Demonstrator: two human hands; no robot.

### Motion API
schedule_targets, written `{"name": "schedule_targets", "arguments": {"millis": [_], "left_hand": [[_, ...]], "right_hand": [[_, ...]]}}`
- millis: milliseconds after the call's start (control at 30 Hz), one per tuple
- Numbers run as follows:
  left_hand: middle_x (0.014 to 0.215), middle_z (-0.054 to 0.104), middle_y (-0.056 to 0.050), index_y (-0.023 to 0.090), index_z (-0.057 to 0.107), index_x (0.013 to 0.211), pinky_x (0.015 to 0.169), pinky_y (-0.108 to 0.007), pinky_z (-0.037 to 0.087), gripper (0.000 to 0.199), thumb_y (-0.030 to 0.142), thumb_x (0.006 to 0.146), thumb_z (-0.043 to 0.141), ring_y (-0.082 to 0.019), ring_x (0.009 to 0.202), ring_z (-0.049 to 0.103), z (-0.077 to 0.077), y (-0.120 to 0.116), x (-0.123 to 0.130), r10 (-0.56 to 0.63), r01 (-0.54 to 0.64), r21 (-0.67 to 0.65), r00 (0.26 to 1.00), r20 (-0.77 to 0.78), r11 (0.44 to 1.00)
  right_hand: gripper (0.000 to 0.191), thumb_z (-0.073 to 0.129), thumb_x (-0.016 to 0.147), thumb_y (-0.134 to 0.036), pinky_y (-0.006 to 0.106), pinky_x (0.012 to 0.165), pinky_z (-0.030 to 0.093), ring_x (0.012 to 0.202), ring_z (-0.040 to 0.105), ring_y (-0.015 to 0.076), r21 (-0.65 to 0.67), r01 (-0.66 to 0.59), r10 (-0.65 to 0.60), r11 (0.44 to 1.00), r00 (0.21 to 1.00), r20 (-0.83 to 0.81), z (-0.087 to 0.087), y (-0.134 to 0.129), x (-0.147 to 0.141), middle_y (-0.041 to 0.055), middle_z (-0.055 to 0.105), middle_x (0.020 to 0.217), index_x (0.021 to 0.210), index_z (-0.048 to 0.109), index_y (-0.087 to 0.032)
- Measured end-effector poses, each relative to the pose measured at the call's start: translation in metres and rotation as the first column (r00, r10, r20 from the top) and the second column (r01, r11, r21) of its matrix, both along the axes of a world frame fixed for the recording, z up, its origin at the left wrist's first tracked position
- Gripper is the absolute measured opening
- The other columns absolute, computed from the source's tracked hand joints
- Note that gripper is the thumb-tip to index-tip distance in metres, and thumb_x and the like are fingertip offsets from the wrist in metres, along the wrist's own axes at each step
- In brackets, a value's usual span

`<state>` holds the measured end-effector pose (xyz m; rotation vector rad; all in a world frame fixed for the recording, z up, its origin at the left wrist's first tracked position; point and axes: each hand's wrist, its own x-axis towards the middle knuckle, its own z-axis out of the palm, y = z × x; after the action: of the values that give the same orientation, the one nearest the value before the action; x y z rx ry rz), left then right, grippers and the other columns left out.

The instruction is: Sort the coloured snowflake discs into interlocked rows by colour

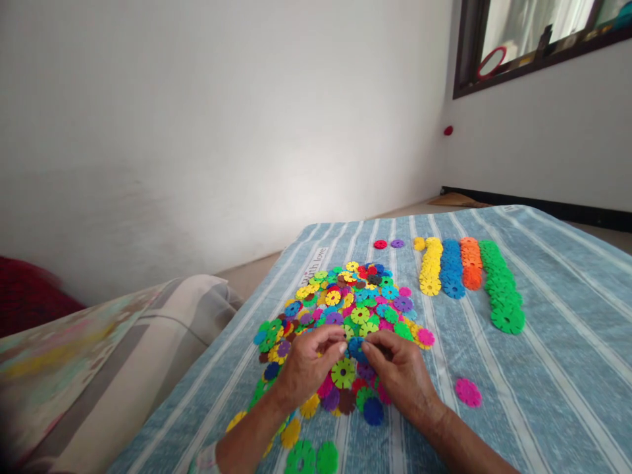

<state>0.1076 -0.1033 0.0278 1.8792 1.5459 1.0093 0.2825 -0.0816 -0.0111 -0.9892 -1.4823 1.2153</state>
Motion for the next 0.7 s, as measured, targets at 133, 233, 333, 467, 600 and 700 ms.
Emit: {"name": "schedule_targets", "arguments": {"millis": [133, 233, 333, 467, 600, 700], "left_hand": [[0.079, 0.067, -0.003, 0.018, 0.066, 0.079, 0.072, -0.027, 0.048, 0.019, 0.021, 0.084, 0.048, -0.017, 0.076, 0.062, 0.003, 0.017, -0.034, 0.217, -0.169, 0.187, 0.936, -0.278, 0.968], [0.091, 0.067, -0.006, 0.017, 0.066, 0.086, 0.081, -0.029, 0.047, 0.019, 0.02, 0.084, 0.047, -0.019, 0.088, 0.061, 0.005, 0.034, -0.067, 0.409, -0.329, 0.248, 0.795, -0.448, 0.911], [0.105, 0.065, -0.01, 0.016, 0.067, 0.096, 0.091, -0.032, 0.043, 0.024, 0.022, 0.086, 0.046, -0.023, 0.103, 0.057, 0.005, 0.046, -0.089, 0.483, -0.445, 0.238, 0.59, -0.647, 0.863], [0.112, 0.062, -0.015, 0.015, 0.069, 0.097, 0.092, -0.038, 0.041, 0.03, 0.033, 0.087, 0.047, -0.03, 0.112, 0.051, 0.0, 0.053, -0.098, 0.47, -0.495, 0.201, 0.511, -0.72, 0.845], [0.117, 0.061, -0.015, 0.015, 0.07, 0.099, 0.093, -0.04, 0.041, 0.033, 0.038, 0.084, 0.05, -0.031, 0.115, 0.049, -0.008, 0.056, -0.099, 0.459, -0.505, 0.176, 0.515, -0.724, 0.845], [0.116, 0.062, -0.014, 0.016, 0.07, 0.102, 0.095, -0.039, 0.04, 0.032, 0.036, 0.083, 0.053, -0.029, 0.114, 0.05, -0.012, 0.057, -0.101, 0.467, -0.502, 0.184, 0.524, -0.713, 0.845]], "right_hand": [[0.034, 0.059, 0.079, -0.048, 0.023, 0.051, 0.035, 0.055, 0.042, 0.0107, -0.003, 0.004, -0.004, 1.0, 1.0, 0.007, -0.004, 0.002, 0.001, -0.0016, 0.05, 0.059, 0.071, 0.065, -0.016], [0.036, 0.059, 0.078, -0.05, 0.024, 0.052, 0.037, 0.057, 0.045, 0.0121, 0.023, 0.024, -0.024, 0.999, 1.0, 0.017, -0.004, 0.001, 0.0, -0.0001, 0.053, 0.061, 0.071, 0.066, -0.015], [0.036, 0.059, 0.078, -0.05, 0.024, 0.054, 0.039, 0.059, 0.048, 0.0135, 0.056, 0.036, -0.038, 0.998, 0.999, 0.036, -0.003, 0.0, -0.002, 0.0013, 0.056, 0.062, 0.07, 0.066, -0.016], [0.035, 0.058, 0.079, -0.049, 0.025, 0.054, 0.04, 0.059, 0.048, 0.0138, 0.085, 0.031, -0.038, 0.996, 0.997, 0.074, -0.004, 0.0, -0.003, 0.0015, 0.057, 0.062, 0.069, 0.066, -0.016], [0.033, 0.058, 0.08, -0.048, 0.026, 0.055, 0.041, 0.059, 0.049, 0.0141, 0.087, 0.025, -0.033, 0.996, 0.996, 0.083, -0.007, 0.0, -0.002, 0.0017, 0.059, 0.064, 0.071, 0.067, -0.017], [0.034, 0.057, 0.08, -0.048, 0.026, 0.054, 0.04, 0.059, 0.049, 0.0139, 0.081, 0.02, -0.027, 0.996, 0.995, 0.091, -0.007, 0.0, -0.002, 0.0016, 0.058, 0.064, 0.07, 0.066, -0.017]]}}
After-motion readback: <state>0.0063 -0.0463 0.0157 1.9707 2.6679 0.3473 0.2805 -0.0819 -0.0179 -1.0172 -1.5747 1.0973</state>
